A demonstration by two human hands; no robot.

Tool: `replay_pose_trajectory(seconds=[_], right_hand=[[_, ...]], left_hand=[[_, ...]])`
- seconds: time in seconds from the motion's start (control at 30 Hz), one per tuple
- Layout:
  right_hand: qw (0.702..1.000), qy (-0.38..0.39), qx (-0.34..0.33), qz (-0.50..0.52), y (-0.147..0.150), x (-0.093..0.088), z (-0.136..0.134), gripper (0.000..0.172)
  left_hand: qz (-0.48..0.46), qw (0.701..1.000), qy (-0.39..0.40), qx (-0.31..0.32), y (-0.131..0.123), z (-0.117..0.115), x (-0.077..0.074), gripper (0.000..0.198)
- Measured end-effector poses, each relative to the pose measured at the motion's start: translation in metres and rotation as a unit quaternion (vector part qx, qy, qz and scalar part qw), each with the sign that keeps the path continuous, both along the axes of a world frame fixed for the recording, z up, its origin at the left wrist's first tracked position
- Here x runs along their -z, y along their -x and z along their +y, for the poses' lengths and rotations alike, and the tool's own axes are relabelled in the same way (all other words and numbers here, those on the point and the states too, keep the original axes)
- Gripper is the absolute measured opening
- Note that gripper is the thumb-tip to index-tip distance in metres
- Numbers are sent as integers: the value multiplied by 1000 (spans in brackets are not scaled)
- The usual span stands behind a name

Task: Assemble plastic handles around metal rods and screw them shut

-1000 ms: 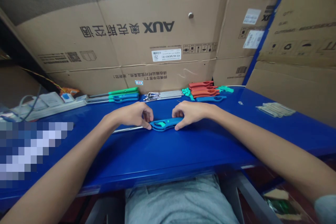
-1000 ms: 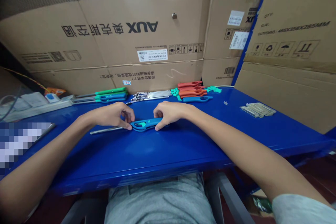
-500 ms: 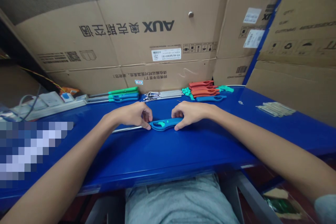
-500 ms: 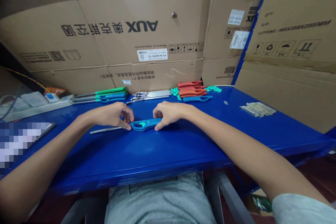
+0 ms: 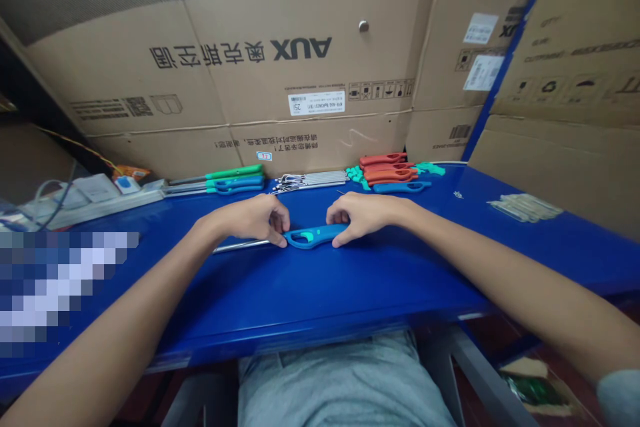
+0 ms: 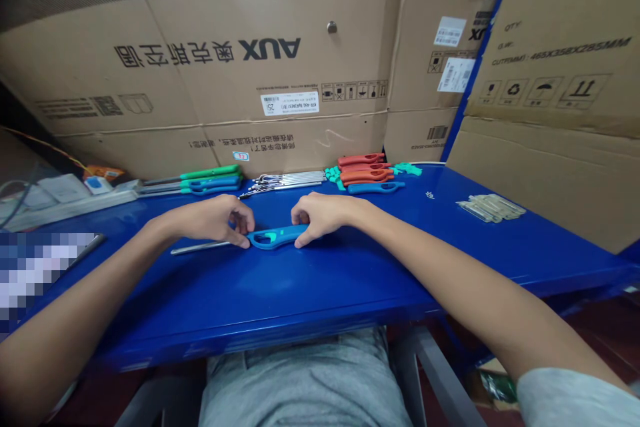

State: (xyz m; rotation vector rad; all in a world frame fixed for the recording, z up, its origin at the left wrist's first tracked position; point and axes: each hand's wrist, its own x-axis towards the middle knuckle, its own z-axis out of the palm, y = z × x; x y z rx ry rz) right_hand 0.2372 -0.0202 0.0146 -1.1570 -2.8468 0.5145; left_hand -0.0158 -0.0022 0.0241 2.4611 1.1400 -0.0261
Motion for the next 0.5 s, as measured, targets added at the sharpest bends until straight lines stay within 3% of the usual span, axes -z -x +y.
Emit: replay_pose_trajectory(seconds=[0.3,0.5], right_hand=[[1000,1,5,-15,-1,-2,1,36],[999,-3,33,-24,-5,-5,4,36]], left_hand=[[-6,1000,-6,-9,-2,0,3,25],[-32,997,-62,-22,-5,3,9,26]])
